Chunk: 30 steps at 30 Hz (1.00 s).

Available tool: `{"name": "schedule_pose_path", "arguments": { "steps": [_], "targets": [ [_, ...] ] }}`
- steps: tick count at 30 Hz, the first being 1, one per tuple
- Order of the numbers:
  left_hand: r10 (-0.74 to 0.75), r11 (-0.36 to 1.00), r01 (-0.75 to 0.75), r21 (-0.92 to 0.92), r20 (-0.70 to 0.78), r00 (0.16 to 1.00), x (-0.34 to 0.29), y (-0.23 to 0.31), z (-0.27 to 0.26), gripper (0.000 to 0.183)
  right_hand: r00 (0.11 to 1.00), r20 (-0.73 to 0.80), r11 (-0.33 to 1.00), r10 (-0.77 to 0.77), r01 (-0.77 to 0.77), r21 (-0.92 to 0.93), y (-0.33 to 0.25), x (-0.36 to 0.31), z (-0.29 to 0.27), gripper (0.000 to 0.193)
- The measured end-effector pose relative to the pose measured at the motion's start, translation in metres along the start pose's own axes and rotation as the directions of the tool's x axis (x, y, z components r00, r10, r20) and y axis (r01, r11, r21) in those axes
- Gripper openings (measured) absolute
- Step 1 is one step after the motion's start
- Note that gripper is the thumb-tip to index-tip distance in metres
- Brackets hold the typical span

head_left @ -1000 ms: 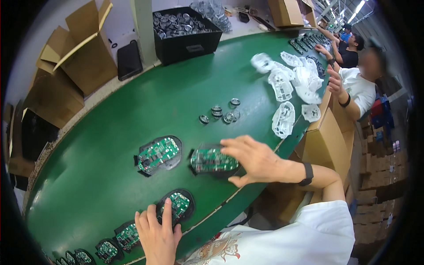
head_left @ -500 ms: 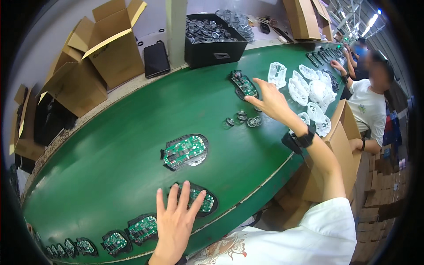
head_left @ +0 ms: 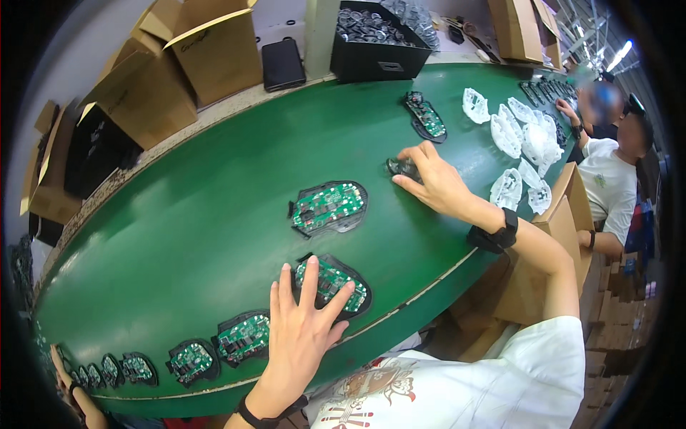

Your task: The person assembles small electronic devices by attaching circular components to green circuit boards on a green workbench. They repeatedly pick up components from a black bin and a plastic bag, place them onto the boards, and move the finished units aside.

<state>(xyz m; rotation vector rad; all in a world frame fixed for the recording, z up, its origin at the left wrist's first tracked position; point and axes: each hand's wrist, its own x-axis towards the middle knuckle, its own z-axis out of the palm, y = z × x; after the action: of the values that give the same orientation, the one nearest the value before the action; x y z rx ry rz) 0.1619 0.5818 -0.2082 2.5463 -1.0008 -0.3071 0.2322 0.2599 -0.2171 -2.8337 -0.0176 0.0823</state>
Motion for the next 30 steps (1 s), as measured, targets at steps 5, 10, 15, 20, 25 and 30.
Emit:
{"name": "schedule_pose_path", "arguments": {
  "steps": [5, 10, 15, 20, 25, 30],
  "targets": [
    [-0.028, 1.000, 0.028, -0.006, 0.020, 0.999, -0.013, -0.011, -0.007, 0.063, 0.979, 0.029, 0.979, -0.202, 0.200, 0.050, -0.033, -0.034, 0.016, 0.033],
    [-0.016, 1.000, 0.016, -0.024, 0.023, 1.000, -0.016, -0.018, -0.008, 0.064, 0.940, 0.112, 0.945, -0.322, 0.312, 0.093, -0.067, -0.059, 0.024, 0.046],
    [0.025, 0.998, -0.024, -0.053, 0.014, 1.000, -0.017, -0.021, -0.009, 0.063, 0.909, 0.145, 0.918, -0.390, 0.372, 0.136, -0.088, -0.052, 0.023, 0.059],
    [-0.030, 0.999, 0.030, -0.040, 0.001, 1.000, -0.027, -0.018, -0.008, 0.066, 0.903, 0.167, 0.916, -0.396, 0.375, 0.140, -0.086, -0.044, 0.009, 0.051],
    [-0.077, 0.997, 0.077, 0.027, 0.005, 0.997, -0.027, -0.014, -0.004, 0.071, 0.892, 0.075, 0.895, -0.446, 0.446, 0.007, -0.099, -0.035, 0.019, 0.033],
    [-0.061, 0.998, 0.061, 0.022, -0.038, 0.997, -0.028, -0.016, 0.001, 0.069, 0.868, 0.148, 0.879, -0.475, 0.477, 0.023, -0.100, -0.027, 0.014, 0.026]
  ]
}}
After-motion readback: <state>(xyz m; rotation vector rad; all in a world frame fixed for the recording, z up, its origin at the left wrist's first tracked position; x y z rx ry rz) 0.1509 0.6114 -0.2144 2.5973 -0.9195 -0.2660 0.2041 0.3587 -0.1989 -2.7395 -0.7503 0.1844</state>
